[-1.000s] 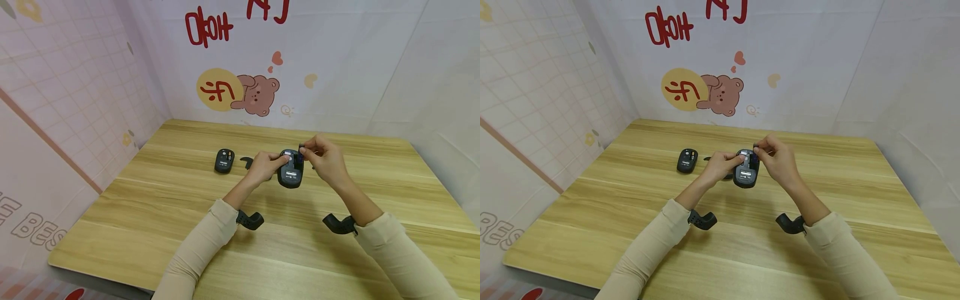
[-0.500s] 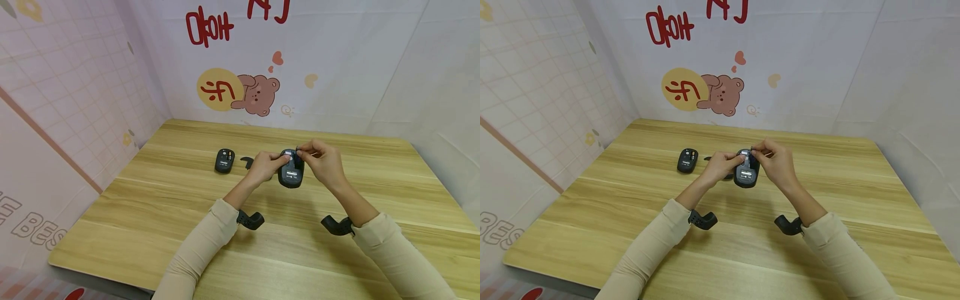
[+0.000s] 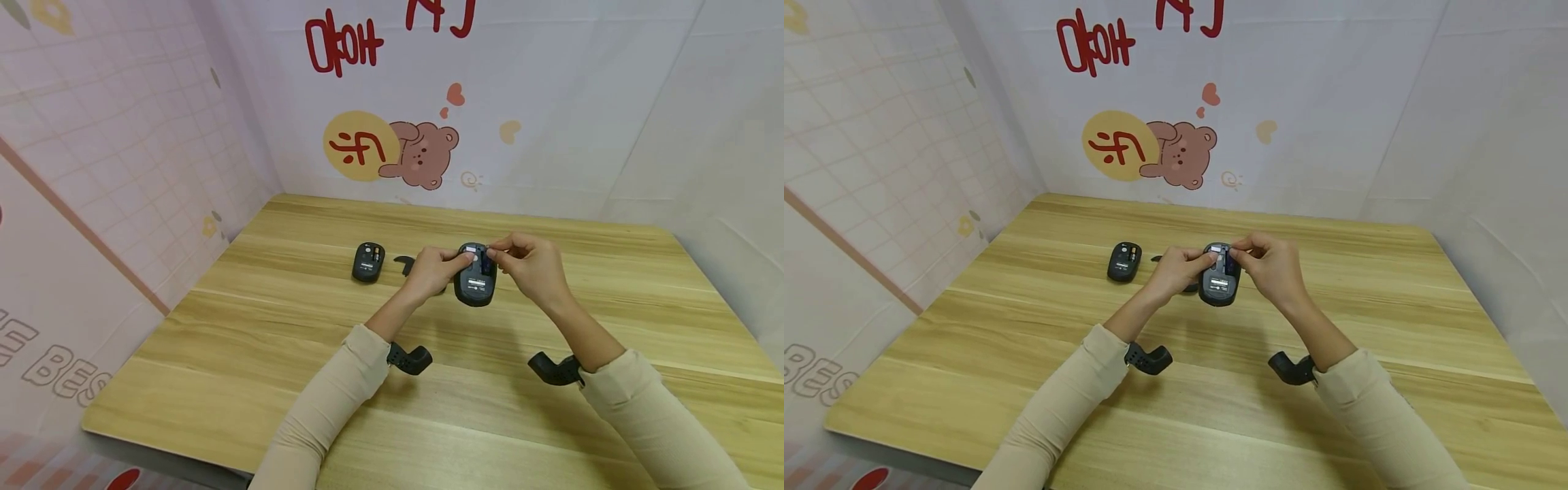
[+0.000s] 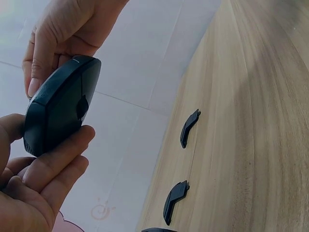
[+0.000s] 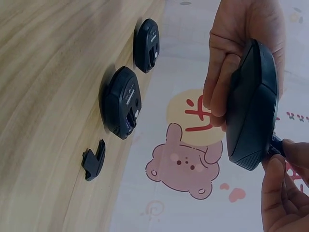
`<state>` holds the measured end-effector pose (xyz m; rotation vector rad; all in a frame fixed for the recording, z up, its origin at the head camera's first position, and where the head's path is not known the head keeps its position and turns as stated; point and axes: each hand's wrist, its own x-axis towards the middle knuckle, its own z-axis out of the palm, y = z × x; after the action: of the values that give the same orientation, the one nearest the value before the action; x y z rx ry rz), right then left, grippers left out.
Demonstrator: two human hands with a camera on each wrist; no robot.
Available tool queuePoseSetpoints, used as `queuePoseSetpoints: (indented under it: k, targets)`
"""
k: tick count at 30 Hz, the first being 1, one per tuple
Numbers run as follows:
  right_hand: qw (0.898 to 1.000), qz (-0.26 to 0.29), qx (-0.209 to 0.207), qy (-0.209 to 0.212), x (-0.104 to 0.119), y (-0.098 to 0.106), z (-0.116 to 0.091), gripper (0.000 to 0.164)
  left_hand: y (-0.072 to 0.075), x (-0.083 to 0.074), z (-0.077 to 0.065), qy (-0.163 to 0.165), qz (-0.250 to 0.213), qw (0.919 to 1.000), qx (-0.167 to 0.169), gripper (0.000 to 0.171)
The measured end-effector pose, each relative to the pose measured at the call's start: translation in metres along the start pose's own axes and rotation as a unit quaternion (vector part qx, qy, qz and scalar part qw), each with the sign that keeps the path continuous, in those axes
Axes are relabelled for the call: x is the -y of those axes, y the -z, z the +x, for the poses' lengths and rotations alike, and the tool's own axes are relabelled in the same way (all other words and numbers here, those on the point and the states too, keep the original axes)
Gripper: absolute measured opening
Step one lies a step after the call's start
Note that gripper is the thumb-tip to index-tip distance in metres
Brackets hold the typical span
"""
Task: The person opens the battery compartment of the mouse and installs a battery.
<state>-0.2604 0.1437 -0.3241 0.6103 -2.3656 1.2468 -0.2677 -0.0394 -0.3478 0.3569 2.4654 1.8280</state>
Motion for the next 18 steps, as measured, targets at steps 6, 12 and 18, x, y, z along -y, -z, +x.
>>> queuePoseSetpoints:
  k: [6, 12, 18]
  targets:
    - [1.0, 0.012, -0.003, 0.005, 0.0022, -0.0009, -0.0017, 0.005, -0.0006, -0.0024, -0.0002, 0.006, -0.01, 0.9999, -0.011, 0.037]
    - [1.0, 0.015, -0.007, 0.008, 0.0046, -0.0031, -0.0042, 0.004, 0.0002, -0.0033, 0.0003, 0.006, 0.011, 0.9994, -0.032, 0.036]
    - [1.0, 0.0, -0.011, 0.001, 0.0031, -0.004, -0.0037, 0.005, 0.0008, -0.0035, -0.0003, -0.003, 0.005, 0.9995, -0.03, 0.035]
